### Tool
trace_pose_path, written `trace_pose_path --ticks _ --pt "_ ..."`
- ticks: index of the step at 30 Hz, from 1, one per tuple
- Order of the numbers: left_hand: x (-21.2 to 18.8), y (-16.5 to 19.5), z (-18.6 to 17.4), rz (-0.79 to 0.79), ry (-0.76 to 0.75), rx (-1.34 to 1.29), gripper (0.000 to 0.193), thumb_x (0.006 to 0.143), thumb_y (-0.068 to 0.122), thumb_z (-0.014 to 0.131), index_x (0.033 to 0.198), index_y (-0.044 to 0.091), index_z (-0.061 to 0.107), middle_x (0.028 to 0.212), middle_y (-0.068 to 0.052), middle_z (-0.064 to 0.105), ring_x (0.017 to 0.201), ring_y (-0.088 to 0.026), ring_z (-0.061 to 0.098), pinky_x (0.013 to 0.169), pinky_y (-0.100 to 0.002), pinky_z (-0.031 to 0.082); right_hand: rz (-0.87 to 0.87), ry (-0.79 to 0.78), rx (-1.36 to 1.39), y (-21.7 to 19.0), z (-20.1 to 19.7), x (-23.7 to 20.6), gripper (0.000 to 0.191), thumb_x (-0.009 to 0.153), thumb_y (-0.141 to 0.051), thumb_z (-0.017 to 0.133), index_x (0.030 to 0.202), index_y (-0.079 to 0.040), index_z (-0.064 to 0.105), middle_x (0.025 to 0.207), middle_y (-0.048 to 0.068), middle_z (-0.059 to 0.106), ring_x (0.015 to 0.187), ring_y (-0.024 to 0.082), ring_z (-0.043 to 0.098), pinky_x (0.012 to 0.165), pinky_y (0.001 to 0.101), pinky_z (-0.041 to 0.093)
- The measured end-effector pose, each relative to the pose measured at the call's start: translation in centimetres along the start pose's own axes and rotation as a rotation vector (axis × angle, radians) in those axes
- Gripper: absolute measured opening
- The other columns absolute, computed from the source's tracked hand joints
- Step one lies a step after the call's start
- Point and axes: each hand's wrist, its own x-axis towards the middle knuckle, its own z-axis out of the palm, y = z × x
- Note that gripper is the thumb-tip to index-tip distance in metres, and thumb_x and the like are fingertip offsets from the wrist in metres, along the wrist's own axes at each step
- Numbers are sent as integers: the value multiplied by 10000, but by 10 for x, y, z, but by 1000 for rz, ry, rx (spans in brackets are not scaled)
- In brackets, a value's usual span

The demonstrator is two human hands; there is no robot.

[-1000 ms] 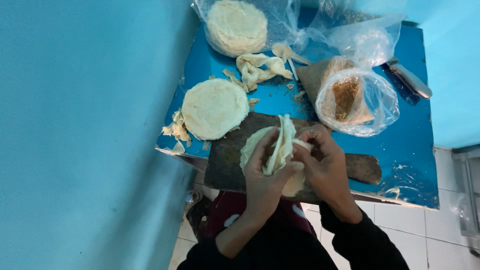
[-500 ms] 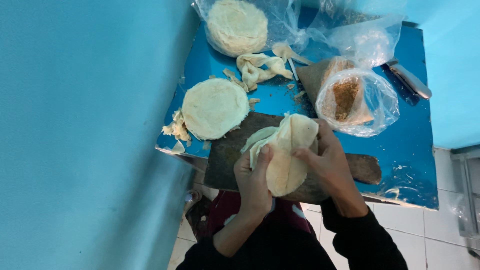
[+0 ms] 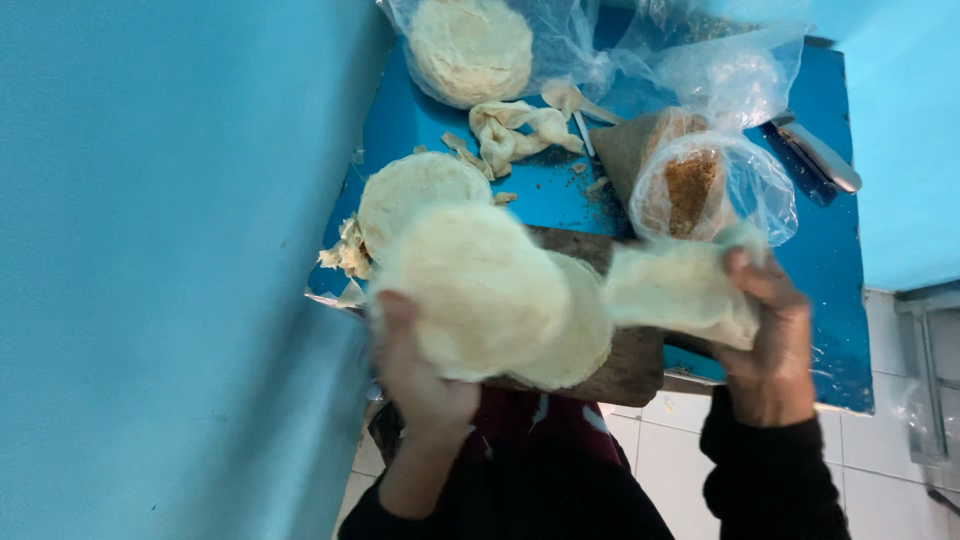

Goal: The person sits at a small blue table and stretches thin dough rounds by hand, pulling and draping each piece over their hands to enlarge it, then lays it flat on a wooden board and presses the edges. Several finished dough rounds accumulate on the table next to a plastic bag of brown filling and scraps of torn dough.

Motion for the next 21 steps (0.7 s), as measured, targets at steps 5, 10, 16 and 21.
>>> trace_pose_path --ticks 5,10,16,21 --pt "2 60 11 197 -15 110 693 1011 516 547 1537 99 375 1499 -119 497 1362 -326 554 1116 -521 514 109 112 -312 -20 28 -5 532 929 -245 651 1403 -26 548 1102 105 649 902 229 652 717 335 557" --pt "-1 74 33 239 -45 125 737 1020 531 561 1574 92 351 1556 -119 458 1422 -327 518 1163 -511 496 224 -40 -299 -8 69 -12 553 923 -243 641 1398 13 519 1180 119 674 1022 203 696 861 317 580" --pt "-3 75 33 163 -98 108 742 1014 521 577 1556 64 356 1502 -138 495 1345 -326 565 1094 -522 519 333 -256 -475 39 78 11 470 971 -234 662 1361 14 581 1124 91 678 970 169 632 802 327 522" --pt "1 67 26 148 -90 66 737 1027 493 601 1544 10 396 1472 -141 543 1338 -310 580 1124 -493 514 220 -301 -695 61 49 17 412 948 -192 654 1314 -9 607 1172 72 708 1031 126 655 861 290 541"
